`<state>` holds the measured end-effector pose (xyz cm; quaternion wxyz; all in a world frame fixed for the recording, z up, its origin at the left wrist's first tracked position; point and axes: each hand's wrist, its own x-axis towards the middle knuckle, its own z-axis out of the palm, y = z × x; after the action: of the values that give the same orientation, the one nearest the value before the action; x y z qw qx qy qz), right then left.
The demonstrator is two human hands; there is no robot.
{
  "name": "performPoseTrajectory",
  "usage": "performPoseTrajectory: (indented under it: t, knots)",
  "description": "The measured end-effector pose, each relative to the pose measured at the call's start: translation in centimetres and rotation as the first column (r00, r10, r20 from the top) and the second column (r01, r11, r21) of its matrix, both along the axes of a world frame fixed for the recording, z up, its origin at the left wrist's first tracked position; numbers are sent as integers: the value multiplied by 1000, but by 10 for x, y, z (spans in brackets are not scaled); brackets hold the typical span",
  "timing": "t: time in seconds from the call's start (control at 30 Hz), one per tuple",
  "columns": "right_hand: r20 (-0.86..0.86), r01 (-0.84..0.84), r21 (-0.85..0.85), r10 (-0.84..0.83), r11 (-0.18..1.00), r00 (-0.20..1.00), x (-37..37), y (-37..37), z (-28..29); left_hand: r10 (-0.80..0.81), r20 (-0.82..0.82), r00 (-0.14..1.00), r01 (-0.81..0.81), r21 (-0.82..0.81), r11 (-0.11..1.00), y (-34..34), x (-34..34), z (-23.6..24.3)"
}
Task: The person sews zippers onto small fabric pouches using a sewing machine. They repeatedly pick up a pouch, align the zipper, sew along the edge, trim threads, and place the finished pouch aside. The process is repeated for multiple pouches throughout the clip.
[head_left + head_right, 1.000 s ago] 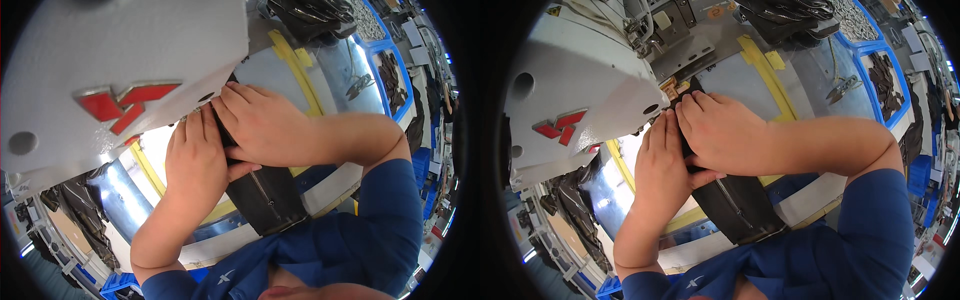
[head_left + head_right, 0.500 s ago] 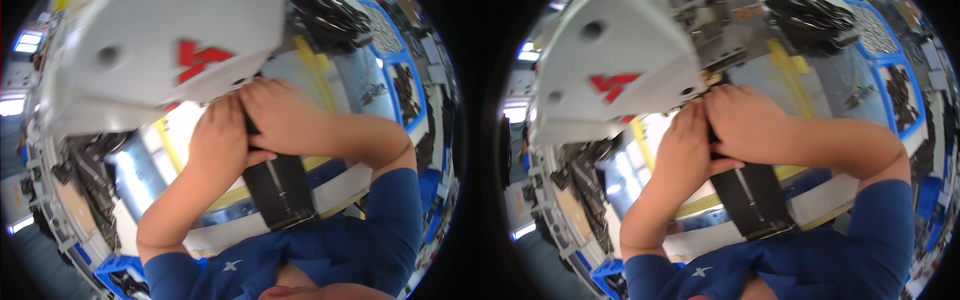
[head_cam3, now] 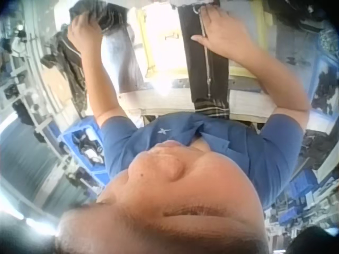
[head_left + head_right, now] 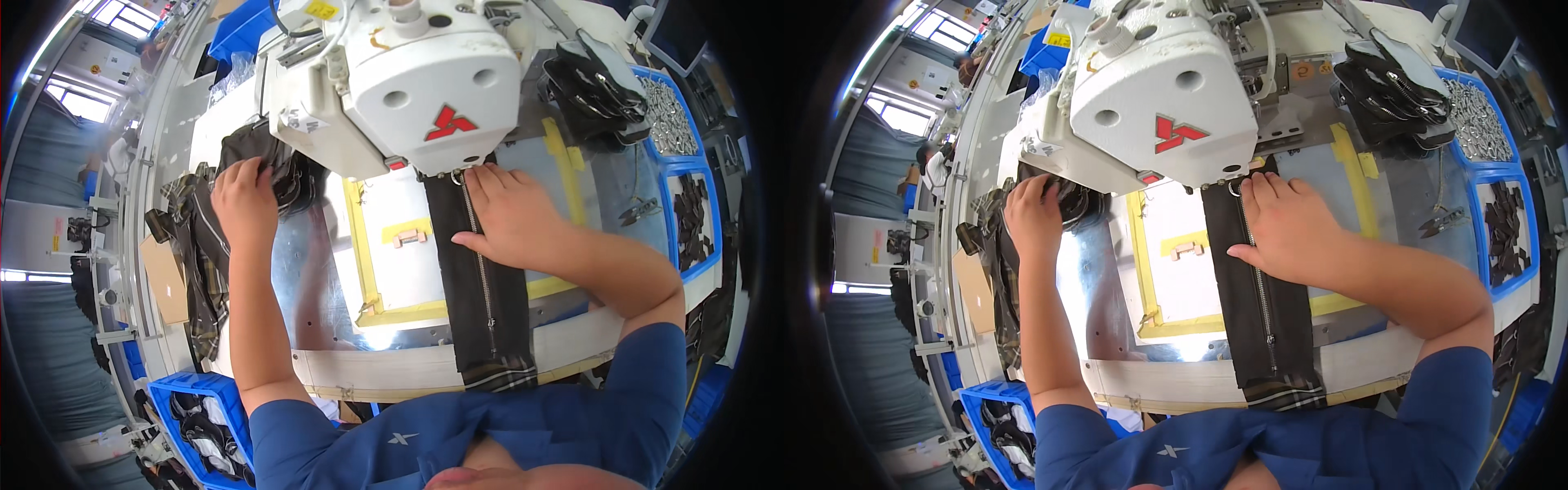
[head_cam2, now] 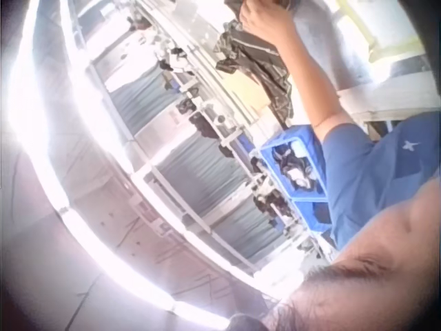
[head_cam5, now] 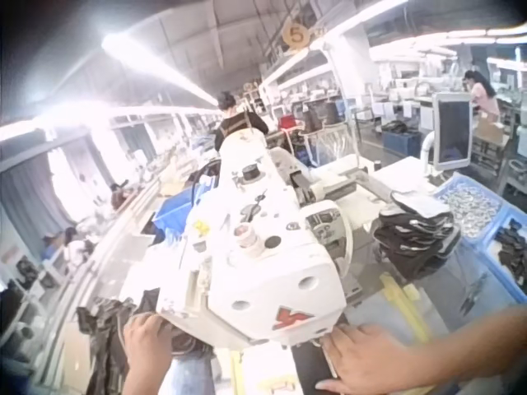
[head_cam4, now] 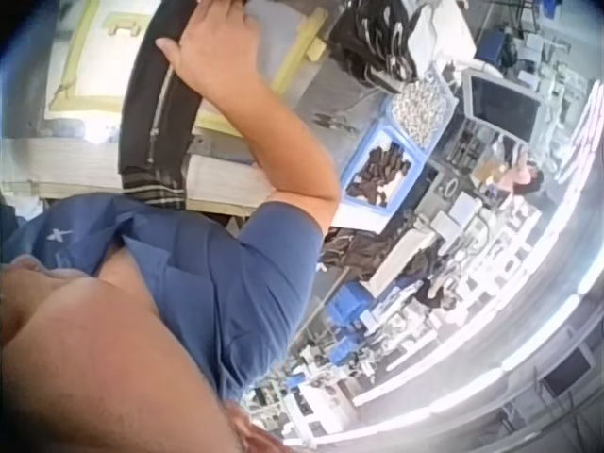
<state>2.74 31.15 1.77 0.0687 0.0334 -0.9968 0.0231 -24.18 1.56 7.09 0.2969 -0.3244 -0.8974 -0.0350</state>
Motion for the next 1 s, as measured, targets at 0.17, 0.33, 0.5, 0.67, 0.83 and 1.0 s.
performPoseTrajectory:
  t: [0.17, 0.33, 0.5, 0.67, 0.83, 1.0]
  knots:
    - [-61, -21, -46, 18, 999, 998, 5, 5, -1, -132, -48, 990, 140, 382, 913, -9, 48, 37]
    - [-328, -353, -472, 210, 808, 921, 12, -3, 41, -666, 434, 607, 50, 816, 576, -7, 129, 58]
    - [-202, -215, -860, 78, 462, 976, 25, -6, 72, -754, 648, 103, -194, 757, 624, 54, 157, 6]
    - [-136, -72, -781, -57, 621, 989, 23, 24, 53, -800, 595, 77, 24, 801, 598, 97, 156, -25]
    - [-231, -129, -723, -61, 679, 971, 17, 34, 26, -742, 494, 454, 378, 647, 662, 118, 150, -41]
    - [-297, -173, -640, -33, 749, 954, 13, 31, 8, -739, 421, 526, 467, 583, 665, 114, 142, -54]
